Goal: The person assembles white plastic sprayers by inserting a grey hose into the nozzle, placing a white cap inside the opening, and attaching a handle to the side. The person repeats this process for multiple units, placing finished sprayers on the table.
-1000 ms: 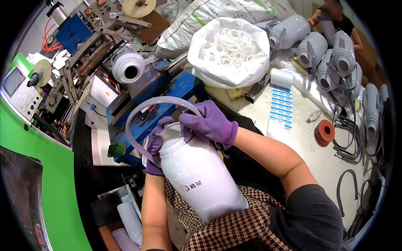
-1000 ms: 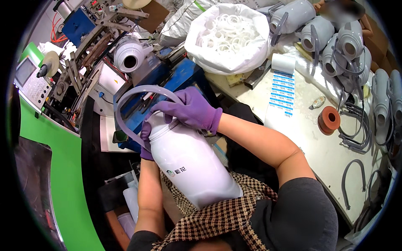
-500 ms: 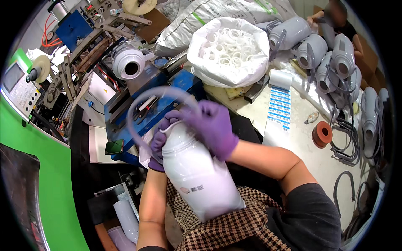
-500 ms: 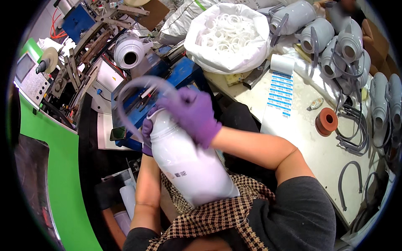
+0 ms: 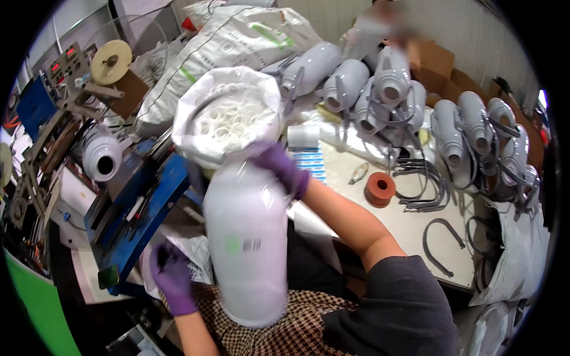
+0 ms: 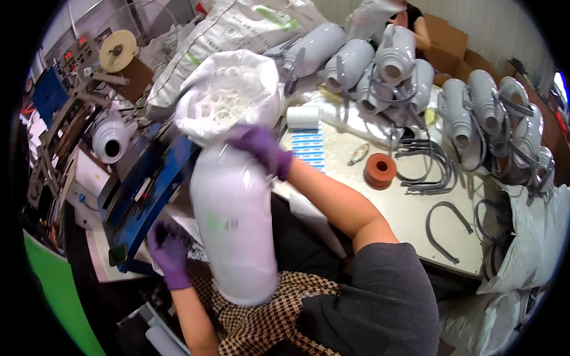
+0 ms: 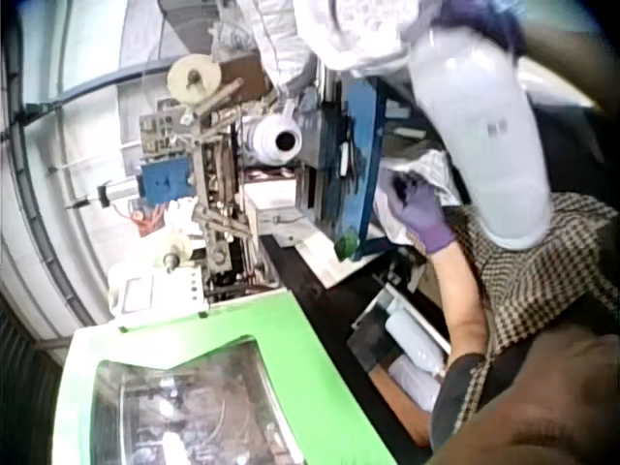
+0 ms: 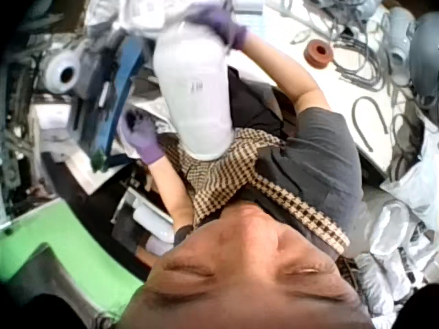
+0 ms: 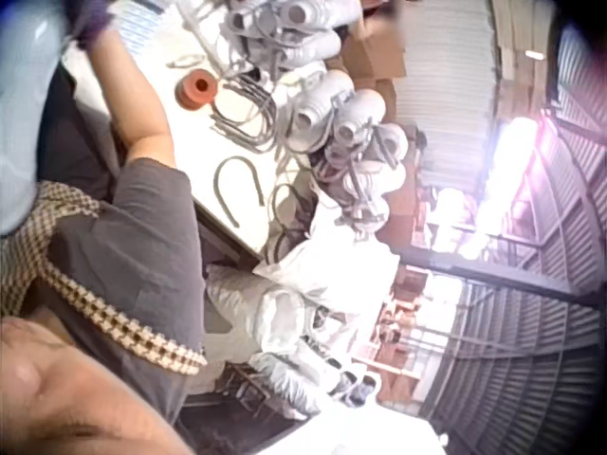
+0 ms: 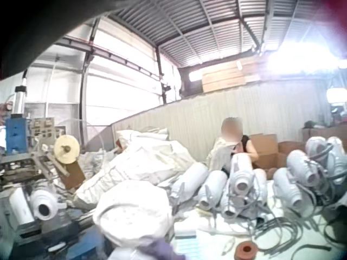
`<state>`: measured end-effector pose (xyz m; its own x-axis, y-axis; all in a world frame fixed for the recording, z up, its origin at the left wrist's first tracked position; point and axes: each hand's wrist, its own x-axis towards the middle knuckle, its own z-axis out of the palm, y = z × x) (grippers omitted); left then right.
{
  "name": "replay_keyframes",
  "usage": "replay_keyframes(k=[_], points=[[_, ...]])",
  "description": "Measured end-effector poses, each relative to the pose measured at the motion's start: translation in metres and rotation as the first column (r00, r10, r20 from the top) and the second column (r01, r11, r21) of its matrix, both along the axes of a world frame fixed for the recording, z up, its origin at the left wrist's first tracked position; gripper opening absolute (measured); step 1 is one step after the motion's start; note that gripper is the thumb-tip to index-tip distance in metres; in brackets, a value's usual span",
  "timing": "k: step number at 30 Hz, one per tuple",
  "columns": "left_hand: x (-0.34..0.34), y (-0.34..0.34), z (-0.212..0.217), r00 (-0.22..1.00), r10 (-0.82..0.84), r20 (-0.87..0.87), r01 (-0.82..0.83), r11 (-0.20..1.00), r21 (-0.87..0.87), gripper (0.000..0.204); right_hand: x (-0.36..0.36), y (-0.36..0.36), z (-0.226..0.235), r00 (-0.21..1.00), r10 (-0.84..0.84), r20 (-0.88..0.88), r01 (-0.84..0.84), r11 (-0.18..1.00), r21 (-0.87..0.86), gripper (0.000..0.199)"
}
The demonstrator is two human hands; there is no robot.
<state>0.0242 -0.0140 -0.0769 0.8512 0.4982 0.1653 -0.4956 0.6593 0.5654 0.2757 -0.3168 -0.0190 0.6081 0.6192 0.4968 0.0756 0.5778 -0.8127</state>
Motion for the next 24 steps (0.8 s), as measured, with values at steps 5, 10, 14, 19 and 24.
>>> replay_keyframes(k=[5,10,14,19,24], points=[[-0.074,0.04,-0.048,0.952,0.273,-0.137,-0.283,0.957,-0.065,0.025,0.026,-0.172,0.028,0.856,-0.194,-0.48,0.458,0.715,0.528,0.058],[-0.057,0.012,-0.06,0.962,0.211,-0.176,-0.234,0.964,-0.126,0.023,0.081,-0.205,0.075,0.605,-0.342,-0.719,0.735,0.587,0.339,0.053],[-0.023,-0.029,-0.054,0.989,0.108,-0.097,-0.106,0.994,0.023,0.021,0.189,-0.208,0.091,0.439,-0.482,-0.758,0.86,0.469,0.201,0.054],[-0.073,-0.064,-0.026,0.765,0.621,-0.168,-0.244,0.521,0.818,0.023,0.27,-0.207,0.023,0.464,-0.86,0.211,0.871,0.4,-0.286,0.053],[-0.164,-0.009,-0.071,0.728,0.624,-0.282,-0.449,0.746,0.492,0.026,0.293,-0.28,-0.065,0.419,-0.589,0.691,0.9,0.172,-0.4,0.053]])
